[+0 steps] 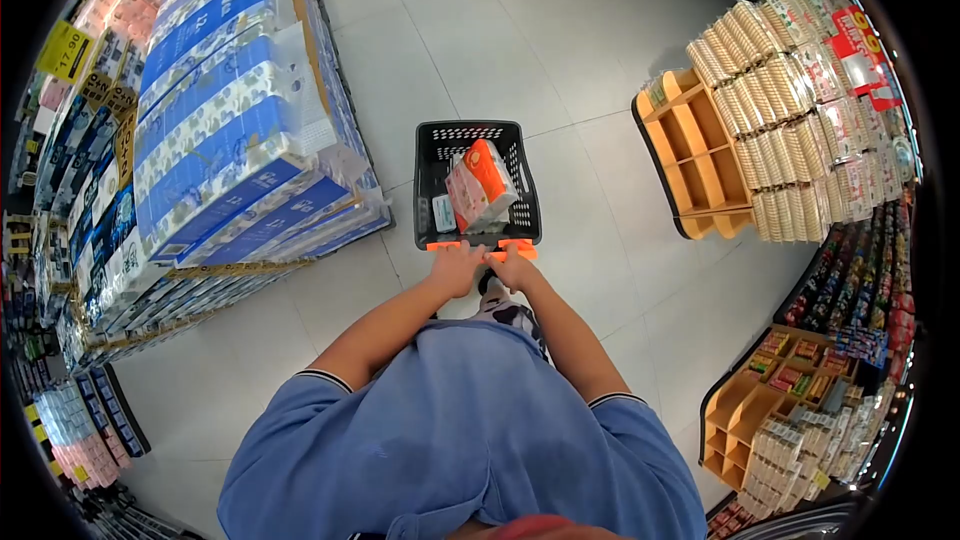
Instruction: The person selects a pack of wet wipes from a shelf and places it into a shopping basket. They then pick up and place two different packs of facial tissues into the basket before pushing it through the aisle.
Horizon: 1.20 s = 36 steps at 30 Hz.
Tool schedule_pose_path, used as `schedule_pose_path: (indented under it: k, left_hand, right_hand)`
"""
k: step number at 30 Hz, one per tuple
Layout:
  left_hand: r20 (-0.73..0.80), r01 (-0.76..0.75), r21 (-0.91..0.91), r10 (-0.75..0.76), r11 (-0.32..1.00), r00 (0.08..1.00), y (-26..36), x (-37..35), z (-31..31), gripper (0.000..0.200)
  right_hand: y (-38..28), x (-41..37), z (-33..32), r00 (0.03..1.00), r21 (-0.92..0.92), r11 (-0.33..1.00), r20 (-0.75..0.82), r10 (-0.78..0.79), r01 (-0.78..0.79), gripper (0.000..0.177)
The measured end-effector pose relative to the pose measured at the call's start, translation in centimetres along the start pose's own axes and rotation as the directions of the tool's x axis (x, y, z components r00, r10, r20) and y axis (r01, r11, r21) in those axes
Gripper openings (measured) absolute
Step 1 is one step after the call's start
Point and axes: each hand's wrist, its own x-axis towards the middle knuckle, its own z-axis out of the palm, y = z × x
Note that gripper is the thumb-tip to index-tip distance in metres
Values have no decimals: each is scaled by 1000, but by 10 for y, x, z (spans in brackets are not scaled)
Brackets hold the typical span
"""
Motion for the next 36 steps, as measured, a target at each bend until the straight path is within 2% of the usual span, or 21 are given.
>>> schedule_pose_path:
  k: [1, 2, 5, 6, 7, 9, 11, 13, 17, 19, 21, 24, 27, 29, 32, 36]
  left_hand:
    - [9, 6, 16, -6, 1000, 1000, -6, 9, -7, 69]
    - [37, 33, -51, -31, 998, 999, -11, 18, -15, 69]
    - [41, 96, -15, -95, 995, 995, -22, 43, -30, 71]
    - [77, 171, 71, -176, 983, 981, -18, 50, -41, 72]
    - [55, 225, 80, -230, 971, 972, -19, 58, -40, 72]
    - [-23, 278, 207, -280, 938, 960, -27, 81, -31, 77]
    - [27, 352, 163, -361, 922, 932, -28, 95, -50, 78]
    - [165, 428, -100, -409, 898, 897, -31, 105, -69, 78]
    - [169, 491, -217, -463, 844, 870, -40, 124, -92, 81]
    - [113, 476, -218, -462, 852, 880, -50, 136, -90, 82]
    - [116, 505, -225, -492, 833, 863, -57, 149, -98, 81]
    - [117, 507, -239, -494, 828, 862, -71, 166, -115, 80]
    - [95, 485, -246, -477, 839, 874, -91, 184, -137, 79]
    - [84, 468, -241, -462, 850, 883, -110, 199, -153, 79]
    - [125, 443, -270, -425, 855, 896, -141, 227, -172, 80]
    - [163, 427, -236, -398, 873, 903, -179, 264, -180, 81]
  right_hand:
    - [-8, 10, -9, 999, 19, 1000, 52, 16, -18, 92]
    - [-15, 18, -21, 994, 31, 999, 103, 27, -30, 93]
    - [-32, 39, -51, 976, 84, 996, 215, -44, 26, 92]
    - [-44, 42, -65, 970, 63, 997, 238, -53, 39, 92]
    - [-53, 45, -77, 962, 36, 998, 267, -59, 51, 91]
    - [-65, 61, -94, 943, 29, 993, 312, -116, 112, 87]
    - [-66, 81, -109, 922, 19, 990, 362, -140, 142, 83]
    - [-70, 105, -118, 912, 32, 992, 392, -124, 121, 76]
    - [-75, 131, -131, 891, 41, 980, 411, -193, 193, 71]
    - [-81, 146, -138, 903, 10, 970, 363, -229, 242, 70]
    - [-90, 160, -149, 890, -20, 962, 384, -245, 273, 69]
    - [-106, 180, -164, 894, -31, 969, 394, -215, 247, 69]
    - [-119, 203, -176, 905, 34, 976, 368, -214, 217, 69]
    - [-122, 237, -177, 908, -42, 957, 332, -257, 286, 70]
    - [-147, 263, -201, 904, 39, 975, 366, -219, 220, 72]
    - [-182, 295, -223, 898, -5, 984, 410, -159, 177, 74]
